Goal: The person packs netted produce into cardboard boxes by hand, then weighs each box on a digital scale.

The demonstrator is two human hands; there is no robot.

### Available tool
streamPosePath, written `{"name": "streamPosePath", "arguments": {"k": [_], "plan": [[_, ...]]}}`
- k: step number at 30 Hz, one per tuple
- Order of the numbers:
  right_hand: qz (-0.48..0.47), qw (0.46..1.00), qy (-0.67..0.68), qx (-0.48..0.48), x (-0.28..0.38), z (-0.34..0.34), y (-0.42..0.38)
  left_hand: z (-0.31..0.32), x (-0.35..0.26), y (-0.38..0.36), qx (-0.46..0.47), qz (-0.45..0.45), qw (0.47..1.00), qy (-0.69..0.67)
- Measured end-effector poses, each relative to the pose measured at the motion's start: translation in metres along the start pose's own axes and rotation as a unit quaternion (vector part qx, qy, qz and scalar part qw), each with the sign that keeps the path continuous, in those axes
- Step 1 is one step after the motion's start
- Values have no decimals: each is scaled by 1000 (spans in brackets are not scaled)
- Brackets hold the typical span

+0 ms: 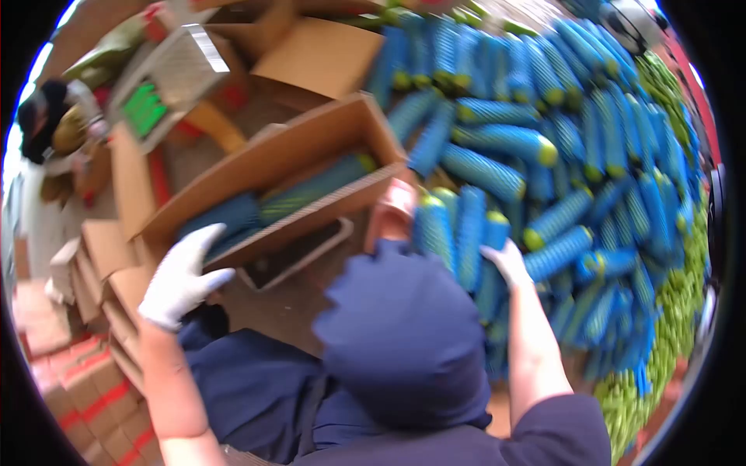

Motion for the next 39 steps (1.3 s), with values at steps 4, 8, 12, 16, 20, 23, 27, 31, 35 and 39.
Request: {"name": "streamPosePath", "arguments": {"k": [4,8,12,16,20,23,27,31,35,39], "plan": [[-16,999,50,-3,-12,0,10,4,8,-3,-9,27,999,17],[-6,995,91,-49,-24,6,10,5,14,-3,-16,17,999,40],[-8,996,49,-75,-16,-6,-3,2,14,-8,-40,37,998,34],[-53,993,109,-13,10,-39,-39,-8,10,-17,-48,61,997,20],[-133,949,285,24,29,-78,-53,-13,2,-18,-31,8,998,-54],[-143,861,465,147,107,-80,-79,0,20,-19,-63,-17,985,-159],[-259,771,521,260,212,-65,-117,-1,7,-16,-18,8,999,-39],[-384,796,395,250,323,-19,-169,5,1,-10,11,1,997,-71],[-557,811,-65,166,412,73,-230,21,3,-9,-8,69,997,26],[-670,646,-317,183,430,215,-212,15,-1,-10,12,51,999,-11]]}}
Point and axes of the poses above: each hand's wrist, its own y-axis towards the middle knuckle, its own z-axis out of the palm, x = y × z, the point moved 3 cm from there along y, towards the middle knuckle, and after that the axes turned 10 degrees about z, right-handed, at the moved point
